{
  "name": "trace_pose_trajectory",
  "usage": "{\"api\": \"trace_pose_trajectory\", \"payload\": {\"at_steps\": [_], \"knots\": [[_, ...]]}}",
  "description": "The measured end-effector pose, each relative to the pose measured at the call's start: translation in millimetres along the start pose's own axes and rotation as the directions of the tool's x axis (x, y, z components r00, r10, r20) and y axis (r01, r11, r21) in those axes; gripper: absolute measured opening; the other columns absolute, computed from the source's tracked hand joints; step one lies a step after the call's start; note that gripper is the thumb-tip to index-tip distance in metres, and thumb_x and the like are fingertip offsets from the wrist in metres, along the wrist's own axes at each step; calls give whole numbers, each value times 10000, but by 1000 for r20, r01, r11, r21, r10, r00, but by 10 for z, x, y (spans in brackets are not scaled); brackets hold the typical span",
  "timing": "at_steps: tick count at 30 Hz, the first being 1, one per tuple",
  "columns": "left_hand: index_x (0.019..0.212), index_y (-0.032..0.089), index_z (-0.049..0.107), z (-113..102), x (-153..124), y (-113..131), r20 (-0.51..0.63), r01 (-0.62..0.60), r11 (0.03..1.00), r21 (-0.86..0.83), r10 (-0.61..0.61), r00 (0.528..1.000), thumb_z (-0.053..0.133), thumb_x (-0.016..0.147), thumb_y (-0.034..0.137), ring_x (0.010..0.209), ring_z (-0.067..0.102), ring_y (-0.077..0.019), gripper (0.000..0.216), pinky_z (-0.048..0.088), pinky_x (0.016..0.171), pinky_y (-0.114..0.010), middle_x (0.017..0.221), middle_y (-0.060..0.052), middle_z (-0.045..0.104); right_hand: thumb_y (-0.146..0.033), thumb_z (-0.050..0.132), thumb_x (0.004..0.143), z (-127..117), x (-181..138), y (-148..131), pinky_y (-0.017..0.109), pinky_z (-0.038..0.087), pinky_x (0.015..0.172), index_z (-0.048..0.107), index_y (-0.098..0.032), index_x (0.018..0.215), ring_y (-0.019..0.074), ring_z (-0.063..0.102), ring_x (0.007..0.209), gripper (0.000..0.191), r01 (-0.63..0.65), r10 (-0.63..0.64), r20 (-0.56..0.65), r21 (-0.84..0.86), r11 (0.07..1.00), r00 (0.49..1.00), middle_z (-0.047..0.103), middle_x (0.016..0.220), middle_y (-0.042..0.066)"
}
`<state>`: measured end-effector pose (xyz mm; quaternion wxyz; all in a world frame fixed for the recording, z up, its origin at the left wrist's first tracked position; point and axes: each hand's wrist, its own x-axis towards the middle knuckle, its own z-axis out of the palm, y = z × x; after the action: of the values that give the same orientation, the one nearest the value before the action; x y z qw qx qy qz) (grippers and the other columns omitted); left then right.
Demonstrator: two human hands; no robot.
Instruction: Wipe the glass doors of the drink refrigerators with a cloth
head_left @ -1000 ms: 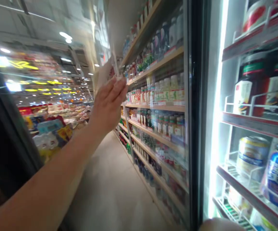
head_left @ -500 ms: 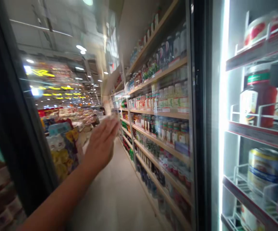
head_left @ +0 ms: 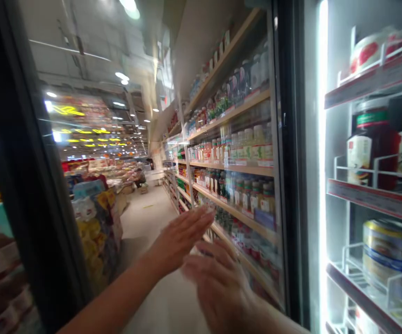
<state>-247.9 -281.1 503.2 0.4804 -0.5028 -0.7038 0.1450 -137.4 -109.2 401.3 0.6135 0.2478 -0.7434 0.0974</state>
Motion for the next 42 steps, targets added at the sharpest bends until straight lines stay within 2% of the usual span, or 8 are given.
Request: {"api": "trace_pose_trajectory", "payload": {"at_steps": [8, 13, 18, 22, 25, 29, 34, 42], "knots": [[1584, 252, 91, -110, 139, -182, -391, 538, 839, 81, -470, 791, 383, 911, 82, 1522, 131, -252, 753, 276, 1235, -535, 1636, -60, 175, -280, 485, 961, 761, -573, 854, 448, 206, 1214, 261, -169, 1571, 260, 421, 1415, 660, -73, 60, -54, -303, 950, 997, 596, 1405, 101], [1520, 222, 326, -60, 797, -45, -62, -67, 992, 108, 74, 995, 359, 966, 163, 1514, 149, -153, 558, 248, 1264, -338, 1602, 17, 302, -293, 478, 958, 778, -657, 828, 462, 220, 1209, 197, -163, 1587, 277, 425, 1412, 700, -59, 49, -37, -317, 947, 998, 575, 1424, 117], [1512, 147, 316, -236, 1409, -344, -334, 527, 850, 2, -496, 801, 312, 969, 154, 1527, 108, -195, 543, 201, 1259, -475, 1629, -71, 234, -278, 489, 947, 784, -662, 856, 490, 215, 1209, 196, -142, 1585, 287, 361, 1450, 715, -43, 44, -5, -342, 939, 999, 545, 1450, 141], [1440, 212, 457, 28, 1526, 67, -126, -27, 1000, -1, 27, 992, 371, 991, 215, 1460, 320, -128, 458, 263, 1233, -337, 1564, -26, 389, -241, 480, 939, 778, -678, 867, 506, 210, 1207, 254, -124, 1569, 293, 310, 1474, 680, -30, 28, -11, -363, 931, 1000, 546, 1444, 164], [1424, 219, 484, 163, 1342, 287, -116, -209, 977, -35, 204, 972, 364, 1007, 218, 1445, 343, -101, 433, 259, 1224, -283, 1537, 2, 432, -235, 457, 950, 773, -694, 867, 522, 244, 1190, 285, -139, 1558, 302, 318, 1469, 639, -26, 25, -7, -384, 923, 1000, 532, 1456, 165], [1474, 233, 414, 108, 805, 222, -271, 306, 951, -55, -309, 912, 383, 968, 140, 1517, 168, -177, 516, 236, 1249, -410, 1607, -9, 292, -238, 479, 949, 772, -711, 904, 525, 278, 1178, 234, -132, 1573, 315, 323, 1465, 679, -23, 27, 4, -381, 924, 1000, 486, 1492, 178], [1525, 264, 314, 318, 72, 607, -120, 25, 978, -208, -51, 991, 405, 966, 168, 1513, 177, -161, 574, 257, 1239, -363, 1596, 8, 321, -187, 482, 960, 681, -639, 871, 549, 325, 1161, 209, -171, 1580, 295, 319, 1468, 678, -50, 30, -86, -252, 966, 996, 503, 1476, 165], [1575, 125, -12, 461, -490, 972, -233, 149, 720, -678, -403, 885, 163, 1024, 489, 1509, 209, -237, 683, 333, 1187, -442, 1614, -188, 225, -325, 307, 1028, 824, -441, -23, 620, 371, 1127, 44, -175, 1600, 328, 157, 1517, 647, -277, 269, 119, 63, 959, 956, 253, 1624, 157]]}}
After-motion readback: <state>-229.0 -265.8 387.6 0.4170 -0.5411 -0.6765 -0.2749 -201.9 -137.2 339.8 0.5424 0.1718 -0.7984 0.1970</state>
